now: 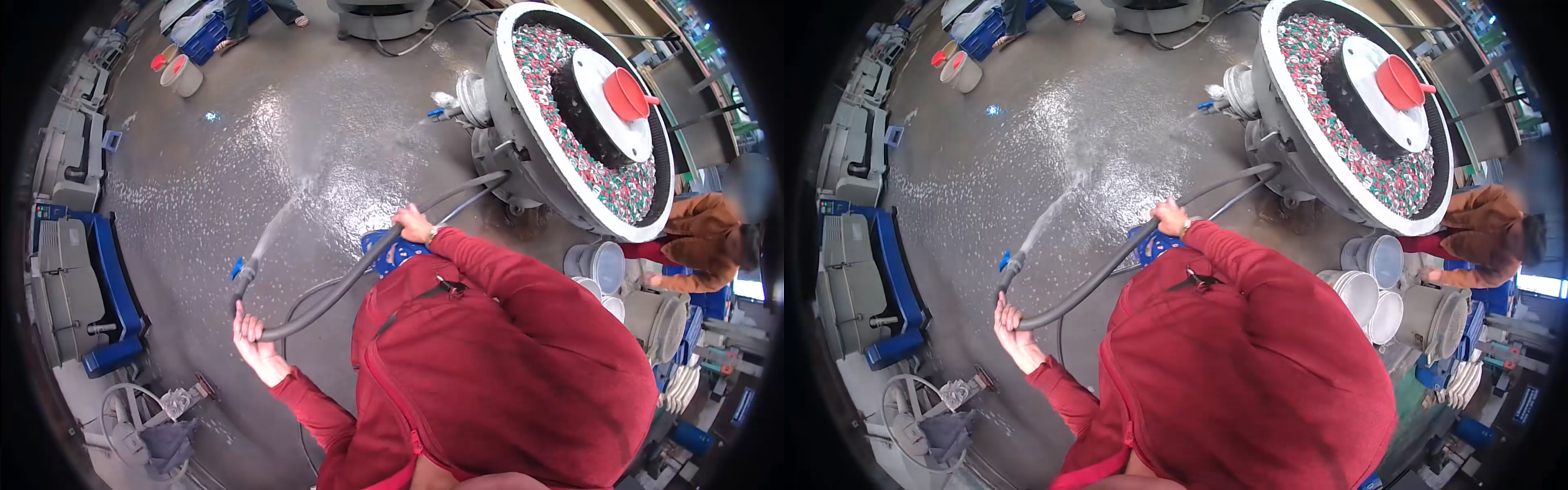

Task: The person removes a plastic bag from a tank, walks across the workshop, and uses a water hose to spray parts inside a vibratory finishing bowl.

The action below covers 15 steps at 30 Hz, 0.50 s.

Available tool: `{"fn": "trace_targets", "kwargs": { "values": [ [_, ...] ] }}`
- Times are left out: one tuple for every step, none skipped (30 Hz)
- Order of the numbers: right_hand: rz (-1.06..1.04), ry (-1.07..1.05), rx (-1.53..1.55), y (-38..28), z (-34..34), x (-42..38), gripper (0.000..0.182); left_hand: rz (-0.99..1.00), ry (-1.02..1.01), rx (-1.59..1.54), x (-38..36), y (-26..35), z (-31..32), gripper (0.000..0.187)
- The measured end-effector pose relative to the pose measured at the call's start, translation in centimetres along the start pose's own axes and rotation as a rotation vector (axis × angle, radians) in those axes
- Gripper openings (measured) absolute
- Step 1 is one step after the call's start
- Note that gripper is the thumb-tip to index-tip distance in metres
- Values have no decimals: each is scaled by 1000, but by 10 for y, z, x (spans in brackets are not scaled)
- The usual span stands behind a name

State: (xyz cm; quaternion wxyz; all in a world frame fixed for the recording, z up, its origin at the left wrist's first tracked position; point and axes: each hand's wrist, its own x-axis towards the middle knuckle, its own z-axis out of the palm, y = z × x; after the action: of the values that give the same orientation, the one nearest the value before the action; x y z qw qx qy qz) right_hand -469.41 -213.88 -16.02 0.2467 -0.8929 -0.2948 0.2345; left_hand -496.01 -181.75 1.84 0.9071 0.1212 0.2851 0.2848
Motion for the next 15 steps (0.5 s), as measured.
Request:
{"fn": "trace_targets", "kwargs": {
  "values": [
    [10,-72,14,-11,0,8,19,17,4,14,1,12,-8,30],
    [22,-149,32,-23,4,15,22,32,53,-14,1,21,-8,28],
    [-27,-173,20,-25,13,26,27,-6,-35,-21,9,33,-21,33],
    [-27,-205,-49,-28,21,38,30,-33,-114,-29,13,46,-38,39],
    [-115,-45,-80,-25,33,44,28,380,-181,573,-1,34,-20,49],
    [-187,-146,-75,-61,-11,42,22,543,-114,943,-10,28,-6,46],
    [-187,-120,-83,-83,-22,46,17,586,-57,1091,-12,24,11,44],
    [-197,-175,-176,-52,9,74,14,544,2,1068,-9,21,25,43],
    [-280,-160,-91,-33,31,91,16,478,63,950,-1,26,31,41],
    [-251,-180,-113,-47,24,94,20,366,135,664,13,35,35,39],
    [-216,-169,-23,-35,42,107,23,234,138,339,34,53,18,33],
    [-212,-193,18,-54,32,114,21,105,106,5,50,70,4,26],
    [-235,-245,25,-56,40,133,18,117,150,-58,63,82,10,22],
    [-277,-213,38,-47,57,148,13,120,186,-124,70,84,19,18],
    [-212,-301,60,-64,49,158,8,172,237,-80,81,92,26,24]
  ]
}}
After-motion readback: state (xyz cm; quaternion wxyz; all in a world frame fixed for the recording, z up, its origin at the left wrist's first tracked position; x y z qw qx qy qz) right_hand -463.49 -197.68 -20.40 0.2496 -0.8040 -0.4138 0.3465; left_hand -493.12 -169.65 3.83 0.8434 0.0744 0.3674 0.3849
